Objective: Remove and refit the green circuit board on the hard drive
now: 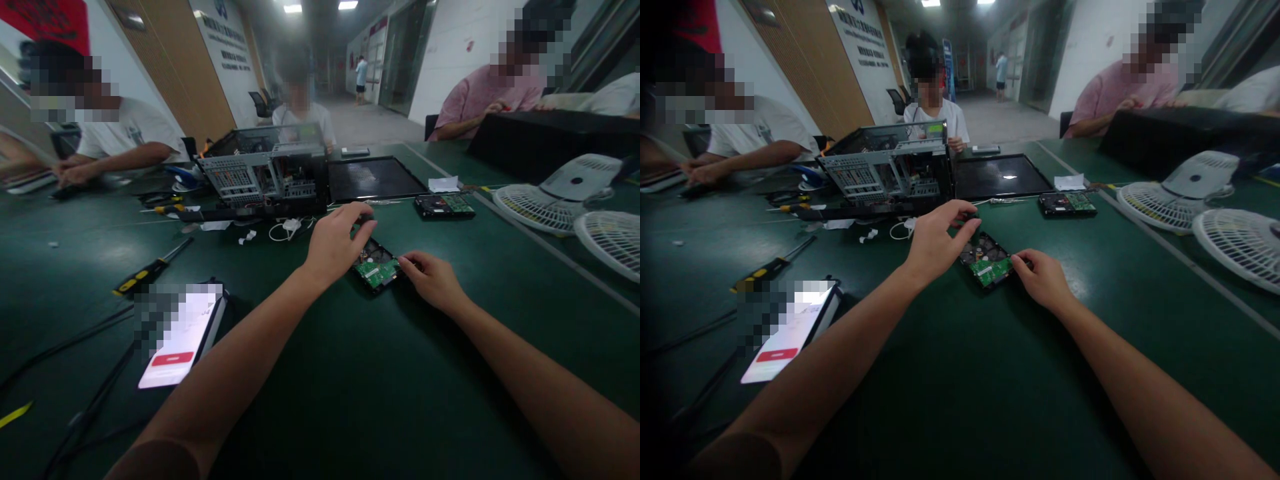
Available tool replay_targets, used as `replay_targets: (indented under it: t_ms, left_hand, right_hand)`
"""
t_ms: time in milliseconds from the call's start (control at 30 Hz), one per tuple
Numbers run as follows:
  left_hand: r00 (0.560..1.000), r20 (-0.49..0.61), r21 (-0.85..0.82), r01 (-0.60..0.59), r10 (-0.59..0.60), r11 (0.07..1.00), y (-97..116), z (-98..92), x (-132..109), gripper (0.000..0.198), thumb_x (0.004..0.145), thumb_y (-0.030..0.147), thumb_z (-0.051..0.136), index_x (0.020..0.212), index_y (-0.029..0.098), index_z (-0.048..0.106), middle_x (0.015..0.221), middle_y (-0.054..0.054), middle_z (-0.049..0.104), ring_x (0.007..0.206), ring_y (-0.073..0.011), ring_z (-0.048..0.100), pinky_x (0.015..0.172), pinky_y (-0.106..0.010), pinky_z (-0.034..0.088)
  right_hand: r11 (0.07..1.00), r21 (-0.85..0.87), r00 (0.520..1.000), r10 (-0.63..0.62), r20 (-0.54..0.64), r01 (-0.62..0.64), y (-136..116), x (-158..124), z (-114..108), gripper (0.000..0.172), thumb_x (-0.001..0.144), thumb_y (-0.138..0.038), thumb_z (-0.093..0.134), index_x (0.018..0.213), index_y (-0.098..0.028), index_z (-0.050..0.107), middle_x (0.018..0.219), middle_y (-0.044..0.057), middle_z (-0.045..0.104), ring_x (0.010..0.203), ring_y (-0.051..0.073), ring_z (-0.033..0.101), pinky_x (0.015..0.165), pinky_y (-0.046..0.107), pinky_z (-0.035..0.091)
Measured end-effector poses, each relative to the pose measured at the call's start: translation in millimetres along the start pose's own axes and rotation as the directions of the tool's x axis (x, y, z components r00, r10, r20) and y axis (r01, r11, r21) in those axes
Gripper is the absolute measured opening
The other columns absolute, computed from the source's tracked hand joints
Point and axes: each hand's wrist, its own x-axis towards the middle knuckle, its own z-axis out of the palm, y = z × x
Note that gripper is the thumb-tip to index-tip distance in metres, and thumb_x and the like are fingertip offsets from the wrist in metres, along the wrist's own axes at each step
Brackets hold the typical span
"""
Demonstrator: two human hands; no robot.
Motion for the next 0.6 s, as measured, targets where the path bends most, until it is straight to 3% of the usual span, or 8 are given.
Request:
replay_targets:
  t_ms: [167,333,600]
  left_hand:
    - [0.999,-0.004,-0.033,0.053,-0.053,0.998,-1.9,1.4,-0.9,0.016,0.094,0.026,0.071,0.107,0.022,0.062,0.101,-0.001,0.073,0.088,-0.0149,0.069,0.079,-0.029,0.057]
    - [0.998,0.004,-0.035,0.059,-0.059,0.998,-1.8,1.9,-1.7,0.018,0.094,0.026,0.071,0.107,0.022,0.06,0.1,-0.001,0.071,0.085,-0.0142,0.066,0.077,-0.029,0.057]
    - [0.999,-0.028,-0.02,0.035,-0.036,0.999,-4.1,0.2,-1.0,0.015,0.094,0.016,0.068,0.107,0.021,0.064,0.114,-0.006,0.061,0.1,-0.0168,0.063,0.08,-0.029,0.059]
  right_hand:
    - [0.999,0.011,0.999,0.039,0.005,-0.039,1.0,4.1,-0.4,0.035,0.096,-0.049,0.053,0.092,-0.022,0.075,0.076,0.005,0.074,0.065,0.02,0.064,0.061,0.032,0.041]
    - [1.0,0.001,1.0,0.011,-0.001,-0.011,3.5,5.7,2.0,0.028,0.093,-0.044,0.059,0.094,-0.023,0.076,0.085,0.005,0.077,0.071,0.021,0.066,0.065,0.033,0.043]
    - [1.0,-0.009,1.0,0.009,0.003,-0.009,5.1,5.2,2.3,0.028,0.094,-0.045,0.059,0.094,-0.023,0.076,0.086,0.004,0.077,0.071,0.02,0.066,0.065,0.033,0.043]
